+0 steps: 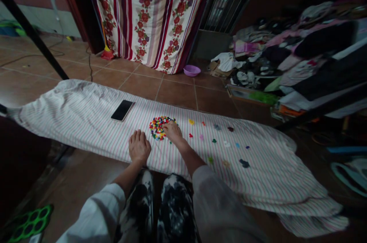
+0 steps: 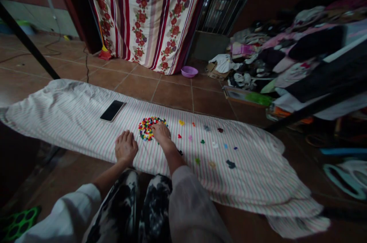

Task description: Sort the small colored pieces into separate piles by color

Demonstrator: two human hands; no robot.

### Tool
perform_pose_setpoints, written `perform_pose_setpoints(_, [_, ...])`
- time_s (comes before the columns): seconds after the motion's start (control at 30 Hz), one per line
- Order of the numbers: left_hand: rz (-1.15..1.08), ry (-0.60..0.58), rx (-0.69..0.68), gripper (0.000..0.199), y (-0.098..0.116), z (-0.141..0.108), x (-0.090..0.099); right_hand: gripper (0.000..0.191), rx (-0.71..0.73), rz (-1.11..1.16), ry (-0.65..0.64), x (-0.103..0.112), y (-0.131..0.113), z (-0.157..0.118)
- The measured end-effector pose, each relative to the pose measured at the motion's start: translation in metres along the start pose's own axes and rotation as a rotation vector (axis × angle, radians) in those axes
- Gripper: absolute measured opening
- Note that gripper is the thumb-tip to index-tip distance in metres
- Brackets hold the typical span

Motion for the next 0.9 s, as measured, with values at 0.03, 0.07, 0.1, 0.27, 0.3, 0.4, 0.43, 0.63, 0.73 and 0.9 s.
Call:
perform_pose_setpoints(0.03, [-0.002, 0.000, -0.001, 0.040, 0.000, 0.000, 0.000, 0.028, -0.004, -0.011, -0.004, 0.001, -0.001, 0.001])
perform_pose_setpoints(0.07, [-0.005, -0.001, -0.001, 0.040, 0.000, 0.000, 0.000, 0.027, -0.010, -0.019, -0.008, 0.002, -0.002, 0.002])
perform_pose_setpoints(0.1, [-0.007, -0.004, -0.001, 0.040, 0.000, 0.000, 0.001, 0.027, -0.019, -0.024, -0.013, 0.003, -0.003, 0.004])
perform_pose_setpoints(0.27, [-0.012, -0.023, 0.011, 0.040, 0.000, 0.000, 0.001, 0.019, -0.047, -0.018, -0.026, 0.007, -0.009, 0.009])
perform_pose_setpoints(0.3, [-0.012, -0.023, 0.011, 0.040, 0.000, 0.000, 0.001, 0.018, -0.045, -0.014, -0.022, 0.007, -0.010, 0.010])
perform_pose_setpoints(0.4, [-0.017, -0.022, 0.015, 0.040, 0.000, 0.000, 0.001, 0.016, -0.016, -0.012, 0.002, 0.004, -0.010, 0.013])
perform_pose_setpoints(0.43, [-0.020, -0.022, 0.017, 0.040, 0.000, 0.000, 0.002, 0.016, -0.002, -0.009, 0.014, 0.003, -0.009, 0.013])
perform_pose_setpoints(0.63, [-0.021, -0.037, 0.019, 0.039, 0.000, 0.001, 0.001, 0.015, -0.025, 0.202, 0.110, -0.004, 0.006, 0.010])
perform_pose_setpoints(0.73, [-0.019, -0.039, 0.016, 0.039, 0.000, 0.001, 0.001, 0.012, -0.123, 0.457, 0.161, -0.011, 0.017, 0.005])
perform_pose_setpoints(0.9, [-0.011, -0.025, 0.013, 0.039, 0.000, 0.000, 0.001, 0.021, -0.284, 0.980, 0.180, -0.018, 0.025, -0.005])
Point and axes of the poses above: each hand's wrist, its own z-axis towards the middle knuckle, its own x-axis out of the back of the hand, y = z × x, the point moved 3 cm from there along z, towards the middle knuckle, and after that the axes turned 5 degrees about y, right-handed, at the moved point
